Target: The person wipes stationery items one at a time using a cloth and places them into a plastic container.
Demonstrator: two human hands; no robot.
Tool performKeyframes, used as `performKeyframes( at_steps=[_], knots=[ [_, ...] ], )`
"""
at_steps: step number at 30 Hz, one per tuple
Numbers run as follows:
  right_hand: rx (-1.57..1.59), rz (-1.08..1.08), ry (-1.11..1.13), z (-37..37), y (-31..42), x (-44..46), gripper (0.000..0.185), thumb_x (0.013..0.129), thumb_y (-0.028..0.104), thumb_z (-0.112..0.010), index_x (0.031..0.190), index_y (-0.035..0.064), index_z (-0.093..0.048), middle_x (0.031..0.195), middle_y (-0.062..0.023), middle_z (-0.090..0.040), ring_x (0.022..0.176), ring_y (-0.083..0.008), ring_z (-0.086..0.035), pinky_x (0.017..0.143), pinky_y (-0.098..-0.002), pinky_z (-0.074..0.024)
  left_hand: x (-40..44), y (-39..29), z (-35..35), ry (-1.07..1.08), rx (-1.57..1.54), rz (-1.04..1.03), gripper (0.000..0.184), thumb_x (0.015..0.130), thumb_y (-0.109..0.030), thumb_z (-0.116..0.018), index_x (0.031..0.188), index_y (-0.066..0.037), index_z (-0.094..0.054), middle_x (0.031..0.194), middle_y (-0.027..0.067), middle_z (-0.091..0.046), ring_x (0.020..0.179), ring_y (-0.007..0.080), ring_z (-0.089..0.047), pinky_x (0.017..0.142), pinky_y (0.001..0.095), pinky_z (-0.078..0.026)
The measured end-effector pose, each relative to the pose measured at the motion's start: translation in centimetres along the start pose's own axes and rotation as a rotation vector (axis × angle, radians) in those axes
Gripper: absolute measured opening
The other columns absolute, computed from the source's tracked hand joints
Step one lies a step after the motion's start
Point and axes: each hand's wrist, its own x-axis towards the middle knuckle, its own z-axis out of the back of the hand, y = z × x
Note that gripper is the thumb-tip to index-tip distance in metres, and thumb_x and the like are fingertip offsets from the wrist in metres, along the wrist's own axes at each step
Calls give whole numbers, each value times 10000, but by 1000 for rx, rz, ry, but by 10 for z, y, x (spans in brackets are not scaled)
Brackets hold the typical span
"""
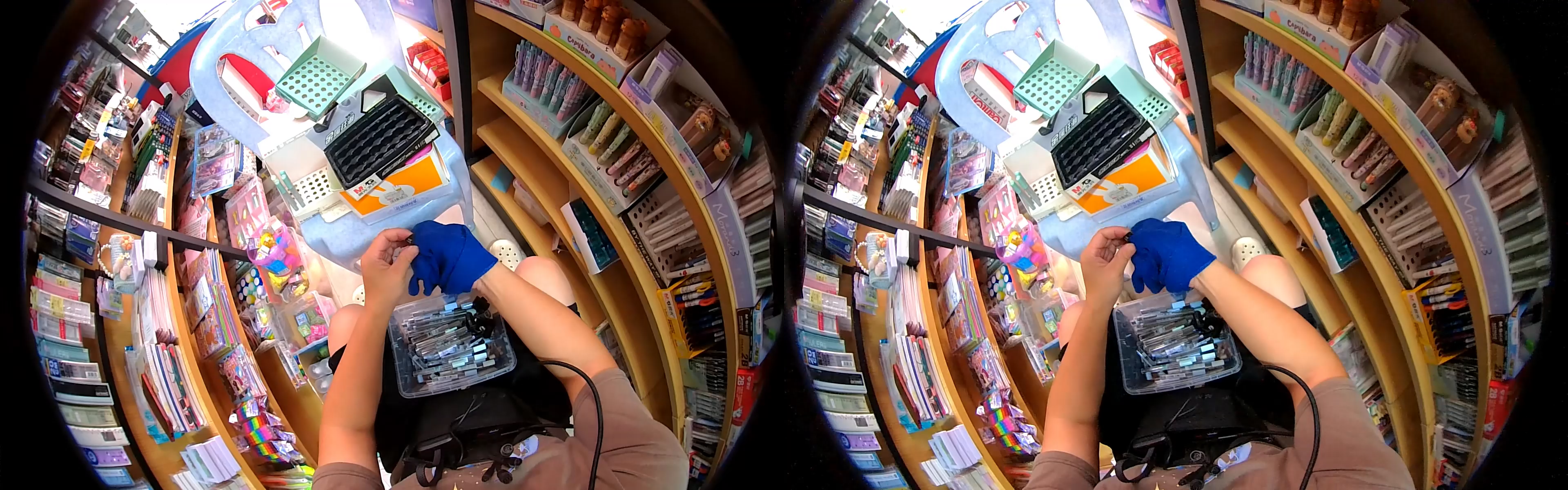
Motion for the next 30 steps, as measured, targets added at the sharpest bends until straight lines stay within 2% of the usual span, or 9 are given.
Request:
performKeyframes(
  at_steps=[4,8,11,15,21,24,26,28,30],
  knots=[
    [-467,215,76,3,13,-7,239,696,129,-702,879,25,-588,702,-116,-594,575,-242,-600,516,-340,-492,-2,1,4,13,233,-91,237,744,87,-628,971,26,-594,900,45,-597,838,122,-553,781,236,-447],
    [-328,169,45,-1,4,-6,190,719,98,-682,852,9,-579,679,-107,-550,549,-231,-575,519,-381,-510,-5,-6,4,-2,436,-138,233,706,50,-656,933,22,-611,862,62,-617,821,140,-569,777,264,-456],
    [-417,352,-31,-1,-4,-4,84,799,70,-616,782,14,-557,657,-104,-536,524,-201,-564,446,-382,-506,-2,-11,0,16,531,-208,227,687,4,-697,895,13,-606,838,114,-622,775,219,-600,734,302,-473],
    [-212,292,-2,-2,-31,3,124,817,119,-601,774,13,-552,603,-105,-519,484,-212,-555,424,-380,-491,-5,-12,2,78,626,-253,223,694,-2,-698,902,15,-618,843,117,-637,764,203,-600,732,295,-475],
    [567,-310,-28,-3,-25,3,196,820,205,-615,772,24,-557,577,-110,-514,451,-231,-527,411,-384,-467,-4,-5,3,9,471,-125,202,713,29,-676,906,23,-616,843,76,-640,761,145,-580,724,270,-470],
    [-54,306,0,4,-30,8,185,808,196,-633,775,29,-562,571,-107,-516,464,-226,-536,434,-392,-471,-1,3,9,19,399,-110,211,711,27,-682,912,24,-618,848,72,-639,760,138,-581,723,264,-474],
    [-429,517,42,8,-29,6,171,795,175,-647,780,27,-565,579,-103,-522,489,-217,-555,456,-386,-480,0,2,10,36,412,-122,238,695,7,-706,918,20,-622,853,99,-641,748,169,-603,716,278,-487],
    [-566,341,117,8,-7,-3,159,781,147,-661,788,20,-565,600,-98,-532,520,-208,-580,476,-371,-492,-1,-1,10,61,399,-105,222,700,21,-699,907,22,-619,843,67,-638,756,133,-577,724,259,-474],
    [-639,453,88,9,-5,-5,156,773,123,-666,798,10,-562,636,-94,-548,550,-194,-600,492,-337,-503,-2,-5,11,78,406,-108,215,697,23,-705,895,20,-621,835,55,-638,756,119,-568,724,253,-471]
  ],
)
